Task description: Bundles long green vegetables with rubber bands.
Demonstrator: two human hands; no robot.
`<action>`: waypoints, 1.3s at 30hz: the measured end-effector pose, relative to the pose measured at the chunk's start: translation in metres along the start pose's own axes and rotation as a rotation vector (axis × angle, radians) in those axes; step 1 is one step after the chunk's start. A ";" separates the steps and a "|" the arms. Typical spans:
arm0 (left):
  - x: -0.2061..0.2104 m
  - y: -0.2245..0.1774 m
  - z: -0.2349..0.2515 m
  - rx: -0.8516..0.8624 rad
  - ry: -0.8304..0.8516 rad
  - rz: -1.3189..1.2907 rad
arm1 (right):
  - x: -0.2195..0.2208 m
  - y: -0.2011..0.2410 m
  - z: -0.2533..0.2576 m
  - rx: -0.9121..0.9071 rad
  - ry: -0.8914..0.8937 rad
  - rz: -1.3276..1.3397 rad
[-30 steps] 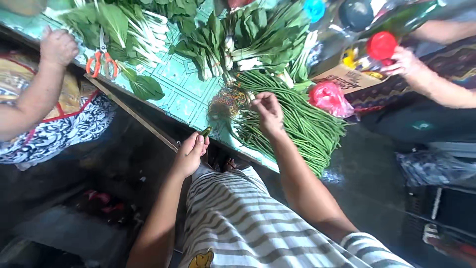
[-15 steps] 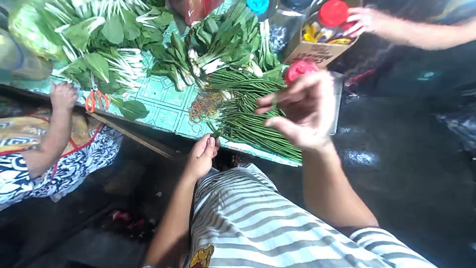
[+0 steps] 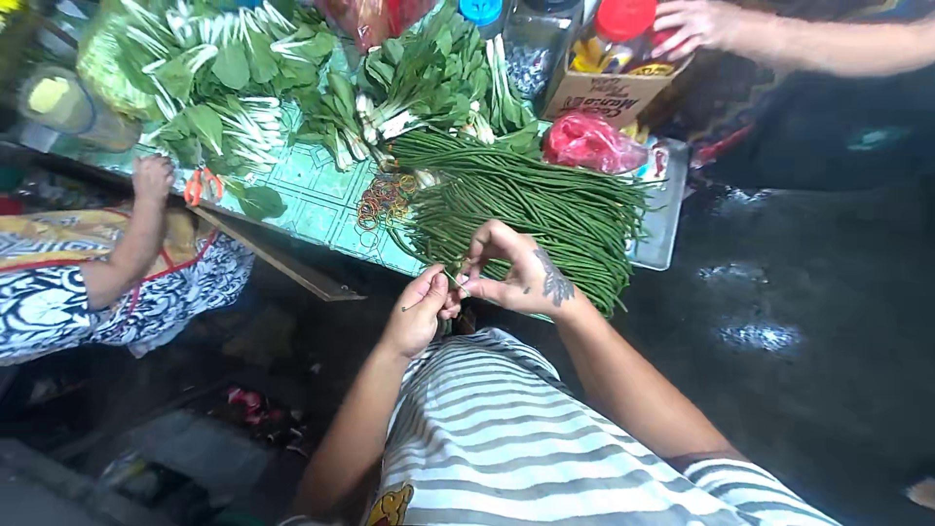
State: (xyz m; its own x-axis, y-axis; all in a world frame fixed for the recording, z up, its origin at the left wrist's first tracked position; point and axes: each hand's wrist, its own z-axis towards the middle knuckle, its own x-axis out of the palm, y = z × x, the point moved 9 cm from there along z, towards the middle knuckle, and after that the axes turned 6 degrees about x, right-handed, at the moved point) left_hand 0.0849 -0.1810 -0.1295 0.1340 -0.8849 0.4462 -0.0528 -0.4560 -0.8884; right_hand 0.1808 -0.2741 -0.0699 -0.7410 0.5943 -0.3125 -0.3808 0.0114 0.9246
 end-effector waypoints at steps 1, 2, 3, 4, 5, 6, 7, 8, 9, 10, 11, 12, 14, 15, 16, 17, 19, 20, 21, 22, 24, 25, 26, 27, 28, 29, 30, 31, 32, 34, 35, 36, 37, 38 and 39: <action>0.006 0.005 -0.003 0.004 0.002 -0.046 | -0.003 -0.001 -0.007 -0.033 -0.001 0.029; 0.012 0.009 -0.005 0.009 0.006 -0.093 | -0.007 0.000 -0.014 -0.065 -0.002 0.055; 0.017 0.012 -0.006 0.017 0.009 -0.139 | -0.011 0.001 -0.019 -0.093 -0.004 0.075; 0.020 0.013 -0.004 0.029 0.014 -0.181 | -0.016 0.002 -0.022 -0.118 0.001 0.103; 0.023 0.014 -0.002 0.035 0.022 -0.217 | -0.020 0.003 -0.025 -0.135 0.016 0.130; 0.025 0.016 -0.001 0.030 0.028 -0.238 | -0.022 0.003 -0.029 -0.140 0.039 0.177; 0.027 0.018 0.000 0.022 0.033 -0.236 | -0.022 0.002 -0.032 -0.142 0.062 0.244; 0.029 0.020 0.001 0.015 0.036 -0.217 | -0.023 0.002 -0.035 -0.146 0.071 0.319; 0.029 0.022 0.003 0.008 0.031 -0.186 | -0.025 0.002 -0.037 -0.154 0.069 0.376; 0.028 0.024 0.006 -0.003 0.013 -0.157 | -0.026 0.004 -0.038 -0.167 0.060 0.391; 0.026 0.025 0.009 -0.021 -0.020 -0.139 | -0.026 0.007 -0.039 -0.186 0.044 0.370; 0.022 0.026 0.011 -0.044 -0.058 -0.139 | -0.024 0.010 -0.039 -0.200 0.031 0.321; 0.009 0.022 0.018 -0.063 -0.132 -0.181 | -0.015 0.013 -0.041 -0.183 0.031 0.213; 0.002 0.014 0.022 -0.041 -0.136 -0.190 | -0.011 0.012 -0.041 -0.160 0.031 0.186; -0.003 0.005 0.027 -0.012 -0.126 -0.169 | -0.009 0.008 -0.040 -0.141 0.018 0.196; -0.008 -0.003 0.031 0.018 -0.110 -0.116 | -0.010 0.004 -0.038 -0.129 -0.013 0.220; -0.009 -0.013 0.032 0.049 -0.072 0.026 | -0.019 -0.003 -0.035 -0.110 -0.107 0.232; -0.008 -0.015 0.033 0.050 -0.061 0.092 | -0.026 -0.004 -0.031 -0.108 -0.148 0.208; -0.005 -0.015 0.033 0.044 -0.049 0.152 | -0.031 -0.003 -0.027 -0.112 -0.173 0.167; -0.002 -0.014 0.033 0.036 -0.042 0.200 | -0.036 0.001 -0.023 -0.124 -0.188 0.121; 0.004 -0.008 0.034 0.016 -0.032 0.271 | -0.040 0.009 -0.016 -0.153 -0.202 0.027; 0.007 -0.005 0.034 0.005 -0.021 0.310 | -0.041 0.012 -0.014 -0.155 -0.199 -0.021; 0.011 -0.002 0.035 -0.001 -0.009 0.351 | -0.041 0.013 -0.012 -0.147 -0.192 -0.077; 0.015 -0.001 0.036 -0.005 0.008 0.384 | -0.041 0.012 -0.011 -0.126 -0.178 -0.139; 0.019 0.001 0.037 -0.007 0.025 0.397 | -0.040 0.009 -0.010 -0.099 -0.154 -0.193; 0.022 0.002 0.037 -0.007 0.040 0.384 | -0.038 0.005 -0.010 -0.075 -0.125 -0.235; 0.026 0.003 0.037 -0.012 0.052 0.351 | -0.038 0.001 -0.012 -0.056 -0.102 -0.252; 0.029 0.004 0.036 -0.020 0.062 0.305 | -0.038 -0.002 -0.014 -0.053 -0.089 -0.243; 0.031 0.006 0.036 -0.029 0.071 0.253 | -0.040 -0.005 -0.017 -0.057 -0.083 -0.221; 0.036 0.013 0.034 -0.055 0.089 0.141 | -0.043 -0.008 -0.023 -0.059 -0.086 -0.213; 0.040 0.017 0.033 -0.069 0.101 0.082 | -0.043 -0.010 -0.026 -0.052 -0.087 -0.224; 0.043 0.020 0.032 -0.080 0.107 0.029 | -0.044 -0.012 -0.029 -0.048 -0.086 -0.230; 0.046 0.023 0.032 -0.090 0.105 -0.015 | -0.044 -0.012 -0.031 -0.051 -0.084 -0.233; 0.048 0.025 0.032 -0.095 0.093 -0.052 | -0.044 -0.012 -0.033 -0.061 -0.079 -0.230; 0.048 0.027 0.033 -0.101 0.064 -0.083 | -0.044 -0.011 -0.034 -0.073 -0.073 -0.221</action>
State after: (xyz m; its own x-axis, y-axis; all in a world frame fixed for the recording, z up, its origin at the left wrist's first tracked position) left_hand 0.1221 -0.2326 -0.1355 0.0792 -0.8468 0.5261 -0.1442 -0.5319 -0.8344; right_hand 0.1984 -0.3280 -0.0735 -0.5945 0.6403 -0.4864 -0.5704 0.0906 0.8164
